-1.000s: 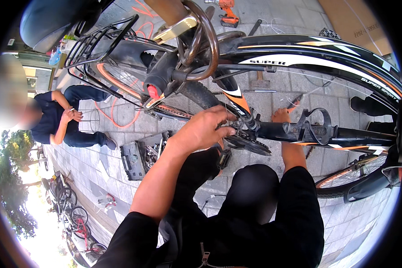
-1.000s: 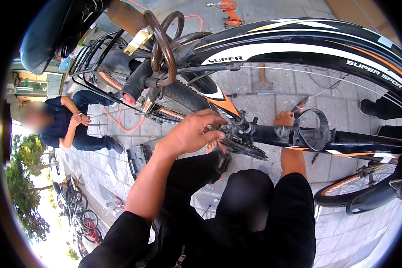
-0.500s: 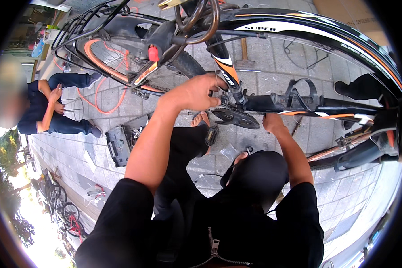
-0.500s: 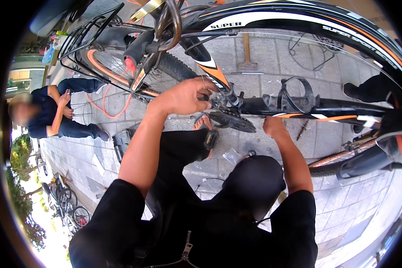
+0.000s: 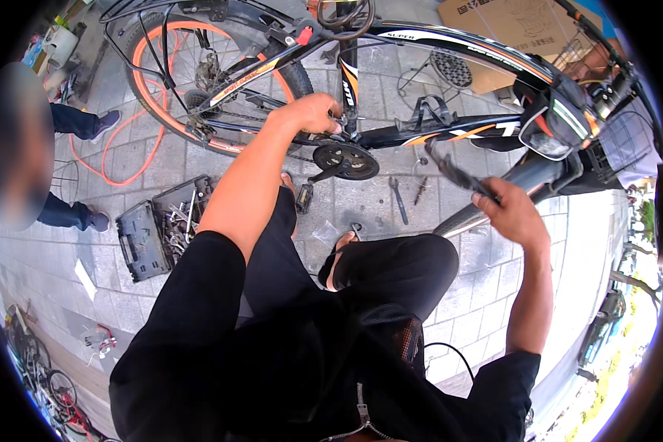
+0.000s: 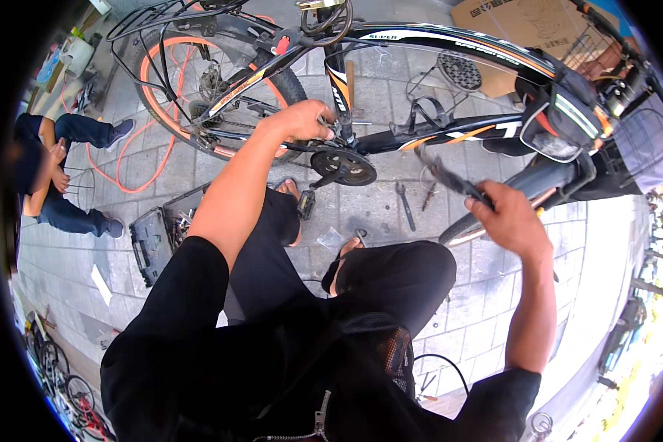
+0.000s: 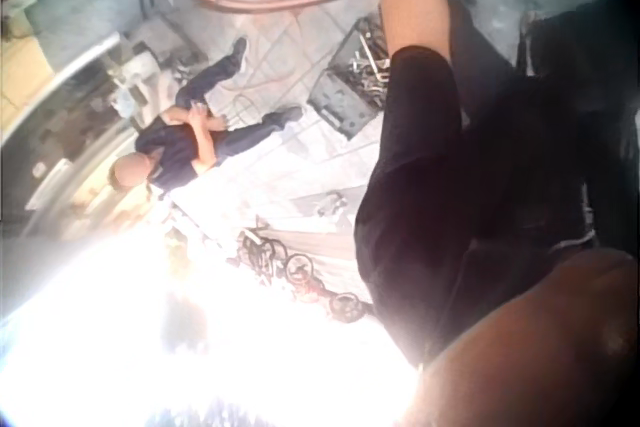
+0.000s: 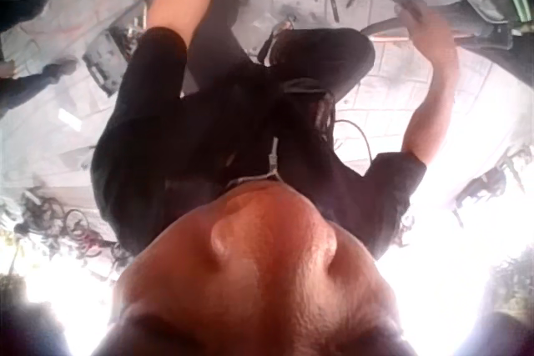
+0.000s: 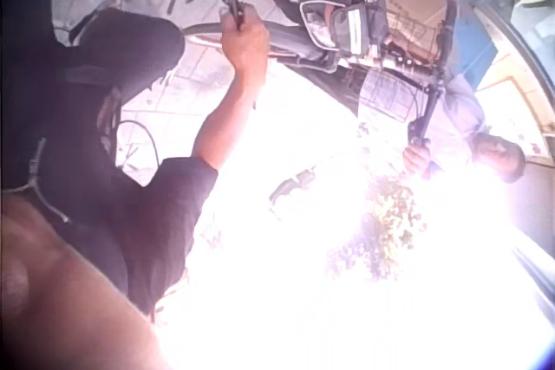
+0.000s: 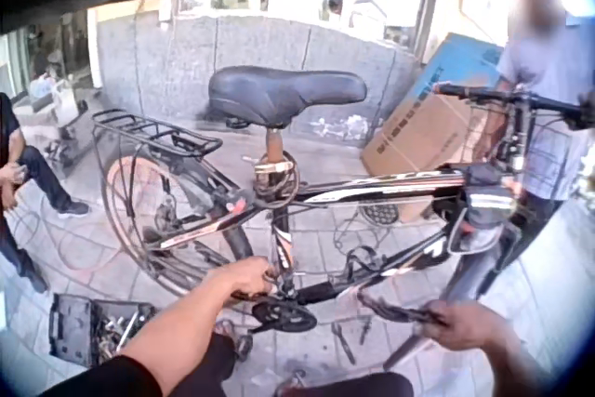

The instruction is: The person repairs a bicycle's crankset and chain area using various hand tools. They use a wrench to tighten bolts on the crank arm and a screwdriver to adjust components near the chainrings. The person also uses a hammer to tap a part into place and rotates the pedals to test the mechanism.

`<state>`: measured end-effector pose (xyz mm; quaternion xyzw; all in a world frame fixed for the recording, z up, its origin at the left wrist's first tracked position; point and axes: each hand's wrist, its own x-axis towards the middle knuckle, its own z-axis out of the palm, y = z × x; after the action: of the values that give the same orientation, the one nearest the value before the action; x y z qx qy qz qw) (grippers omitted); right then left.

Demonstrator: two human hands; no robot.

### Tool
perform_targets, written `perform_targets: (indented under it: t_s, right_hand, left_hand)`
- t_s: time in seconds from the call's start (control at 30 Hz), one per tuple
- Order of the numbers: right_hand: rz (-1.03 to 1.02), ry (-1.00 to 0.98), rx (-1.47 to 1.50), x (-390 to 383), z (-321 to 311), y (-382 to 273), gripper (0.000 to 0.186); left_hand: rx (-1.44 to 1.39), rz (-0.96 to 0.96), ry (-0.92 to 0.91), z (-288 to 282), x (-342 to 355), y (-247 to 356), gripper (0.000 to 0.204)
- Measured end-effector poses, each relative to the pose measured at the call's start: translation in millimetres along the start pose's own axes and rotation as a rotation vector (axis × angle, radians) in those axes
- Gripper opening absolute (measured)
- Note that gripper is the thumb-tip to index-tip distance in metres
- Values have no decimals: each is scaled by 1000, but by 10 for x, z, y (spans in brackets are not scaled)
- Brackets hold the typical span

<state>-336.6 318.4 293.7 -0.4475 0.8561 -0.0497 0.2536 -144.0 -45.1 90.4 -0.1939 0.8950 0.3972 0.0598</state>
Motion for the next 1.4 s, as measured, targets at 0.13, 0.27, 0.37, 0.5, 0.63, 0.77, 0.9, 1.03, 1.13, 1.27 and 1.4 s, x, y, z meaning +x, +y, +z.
perform_targets:
  t_s: [0.13,0.27,0.37,0.5,0.63,0.77,0.9,1.03,1.13,1.27,1.4]
  right_hand:
    - [281,25,357,-113,202,127,33]
    - [251,-40,805,380,624,-355,24]
    - [283,12,1234,548,942,-1030,16]
    - [397,63,1053,1145,1624,-871,24]
    - [262,174,1176,1275,1766,-1154,27]
    - [325,-25,1194,1389,1845,-1008,17]
    - [382,250,1438,1493,1941,-1129,8]
    - [357,80,1236,1504,1955,-1369,8]
    - [324,33,1289,1574,1758,-1068,8]
    - [390,352,1517,1577,1855,-1257,10]
    - [358,-180,1298,1608,1716,-868,9]
  left_hand:
    - [8,113,34,89,73,-60,48]
    - [26,60,32,118,16,-157,50]
    - [11,59,25,105,15,-187,48]
    - [-6,114,38,118,60,-83,41]
    - [-1,82,28,58,-1,-138,39]
    - [-42,75,-26,2,-35,-96,41]
    - [-13,69,-18,-20,-42,-89,41]
    - [22,83,18,24,25,-144,42]
    - [0,51,-13,-56,-8,-91,42]
    - [19,74,20,-21,-15,-71,41]
    - [36,63,-33,-97,15,-33,40]
